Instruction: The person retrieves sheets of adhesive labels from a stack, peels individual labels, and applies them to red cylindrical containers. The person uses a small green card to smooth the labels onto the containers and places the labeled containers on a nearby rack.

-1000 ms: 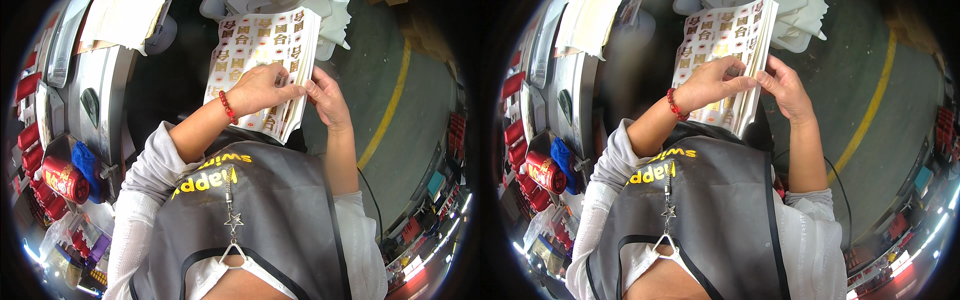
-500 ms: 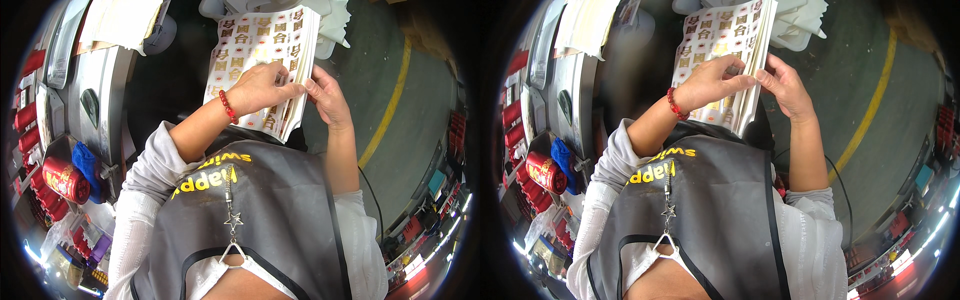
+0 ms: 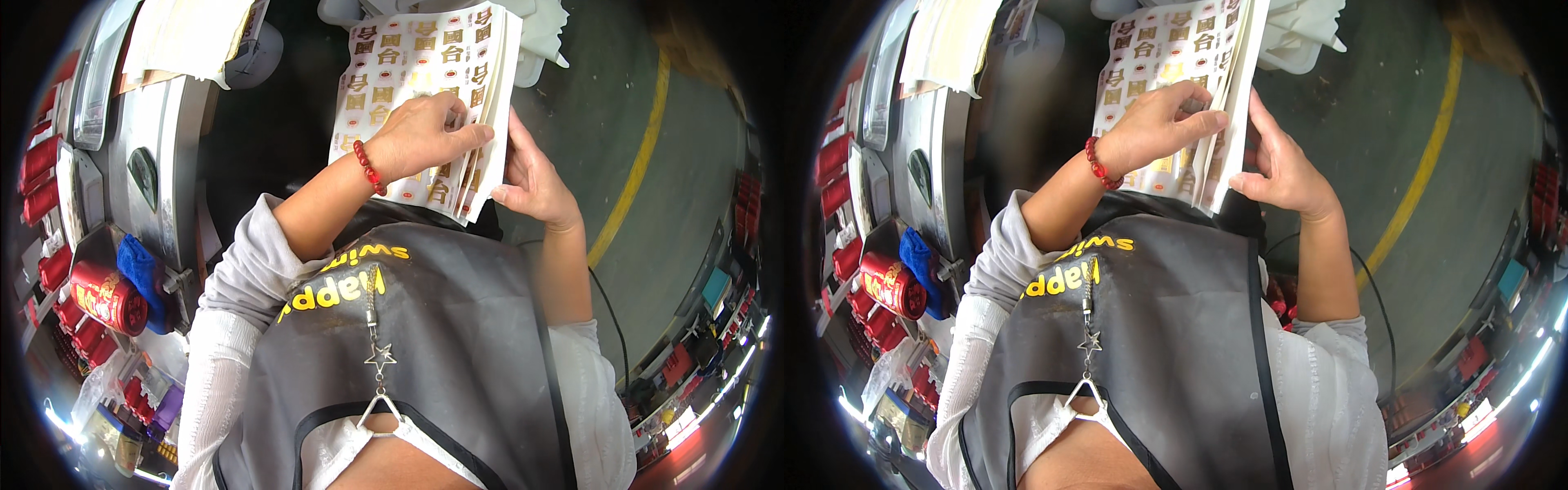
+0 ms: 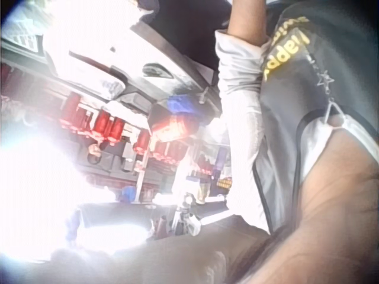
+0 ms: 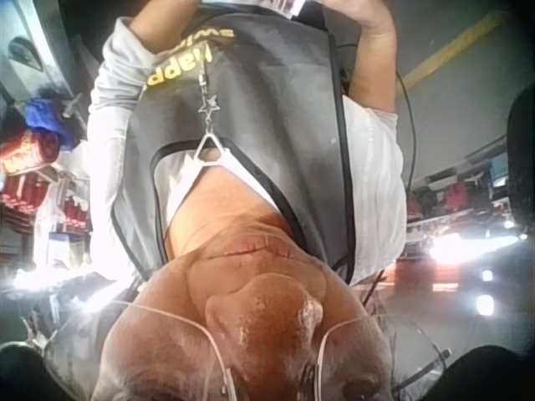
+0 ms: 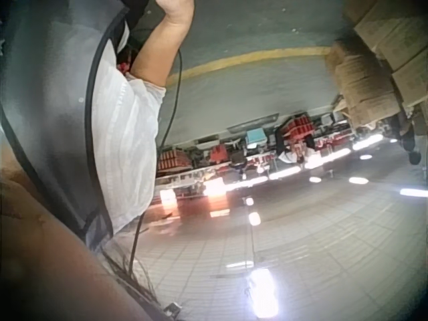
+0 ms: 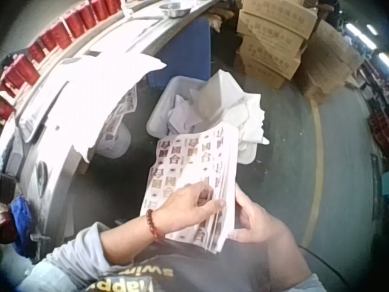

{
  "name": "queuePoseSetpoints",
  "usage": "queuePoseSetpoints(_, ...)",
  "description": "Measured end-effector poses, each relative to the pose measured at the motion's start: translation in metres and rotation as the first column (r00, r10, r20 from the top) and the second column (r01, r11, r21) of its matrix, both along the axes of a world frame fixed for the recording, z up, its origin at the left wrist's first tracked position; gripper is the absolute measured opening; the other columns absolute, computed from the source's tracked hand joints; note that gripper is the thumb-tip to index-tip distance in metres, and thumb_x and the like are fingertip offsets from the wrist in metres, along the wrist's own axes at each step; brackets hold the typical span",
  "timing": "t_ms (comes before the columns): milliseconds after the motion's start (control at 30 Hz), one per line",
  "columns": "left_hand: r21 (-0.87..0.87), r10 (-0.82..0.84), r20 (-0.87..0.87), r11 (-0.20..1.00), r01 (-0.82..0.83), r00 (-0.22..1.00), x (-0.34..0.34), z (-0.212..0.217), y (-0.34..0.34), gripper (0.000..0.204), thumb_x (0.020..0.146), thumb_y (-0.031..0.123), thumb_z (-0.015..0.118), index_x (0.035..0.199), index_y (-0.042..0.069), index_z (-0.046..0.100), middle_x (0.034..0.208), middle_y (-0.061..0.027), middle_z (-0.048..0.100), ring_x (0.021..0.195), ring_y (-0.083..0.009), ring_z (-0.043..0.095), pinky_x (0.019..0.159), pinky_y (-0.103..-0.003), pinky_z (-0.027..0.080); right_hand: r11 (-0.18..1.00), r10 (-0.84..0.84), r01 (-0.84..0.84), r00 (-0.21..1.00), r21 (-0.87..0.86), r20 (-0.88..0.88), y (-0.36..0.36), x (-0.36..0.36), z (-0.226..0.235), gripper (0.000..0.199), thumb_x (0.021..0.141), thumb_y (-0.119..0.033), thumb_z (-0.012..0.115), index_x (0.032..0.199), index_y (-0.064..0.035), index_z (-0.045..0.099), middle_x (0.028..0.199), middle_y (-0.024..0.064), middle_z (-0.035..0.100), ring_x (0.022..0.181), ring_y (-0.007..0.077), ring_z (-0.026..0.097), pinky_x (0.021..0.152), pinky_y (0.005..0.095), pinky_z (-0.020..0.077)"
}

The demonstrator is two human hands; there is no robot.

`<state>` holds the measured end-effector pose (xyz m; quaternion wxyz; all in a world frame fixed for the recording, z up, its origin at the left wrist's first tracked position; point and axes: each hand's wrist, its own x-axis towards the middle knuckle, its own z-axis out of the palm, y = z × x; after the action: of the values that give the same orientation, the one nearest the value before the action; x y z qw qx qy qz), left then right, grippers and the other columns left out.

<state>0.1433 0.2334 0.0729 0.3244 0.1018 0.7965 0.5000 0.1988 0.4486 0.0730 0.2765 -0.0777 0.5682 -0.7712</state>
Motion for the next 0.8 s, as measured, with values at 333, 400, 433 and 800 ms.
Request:
queuePoseSetpoints(333,-0.032,-0.014,-0.005,0.999,0.014,1.0,0.0,0.003,0.002,0.061,0.088,0.051,0.066,0.112,-0.005,0.063,0.094,-0.019,0.071,0.091,-0.026,0.07,0.081,-0.035,0.054,0.994,-0.035,0.032,0.999,0.104,0.036,-0.003,0.0,0.01,0.101,0.078,-0.006,0.066,0.158,0.0019,0.004,0.155,0.0174,0.028,0.143,0.0262,0.033,0.109,0.0397,0.0414)
queuePoseSetpoints(400,-0.031,-0.017,0.009,0.999,0.018,1.0,0.0,0.004,0.002,0.062,0.088,0.052,0.065,0.112,-0.005,0.063,0.095,-0.0193,0.071,0.091,-0.0266,0.07,0.081,-0.036,0.054,0.992,-0.043,0.039,0.998,0.121,0.036,-0.005,0.0,0.01,0.102,0.079,-0.008,0.069,0.158,0.0014,0.005,0.154,0.0169,0.029,0.142,0.0263,0.033,0.108,0.0401,0.0423)
queuePoseSetpoints(433,-0.035,-0.018,0.007,0.999,0.018,1.0,0.0,0.004,0.003,0.062,0.088,0.053,0.065,0.112,-0.005,0.063,0.094,-0.0194,0.071,0.091,-0.0268,0.07,0.081,-0.036,0.054,0.991,-0.047,0.042,0.998,0.129,0.036,-0.005,0.0,0.01,0.103,0.079,-0.009,0.071,0.158,0.0012,0.005,0.154,0.0167,0.03,0.142,0.0264,0.033,0.108,0.0403,0.0427)
queuePoseSetpoints(800,0.11,-0.309,-0.118,0.94,0.322,0.944,0.01,0.005,-0.023,0.083,0.084,0.051,0.073,0.142,-0.001,0.043,0.122,-0.025,0.062,0.112,-0.0338,0.064,0.094,-0.042,0.05,0.99,-0.085,0.083,0.996,0.11,0.015,-0.005,-0.002,0.005,0.104,0.081,-0.02,0.082,0.157,-0.0012,0.013,0.148,0.0147,0.04,0.136,0.0251,0.041,0.105,0.039,0.0465)
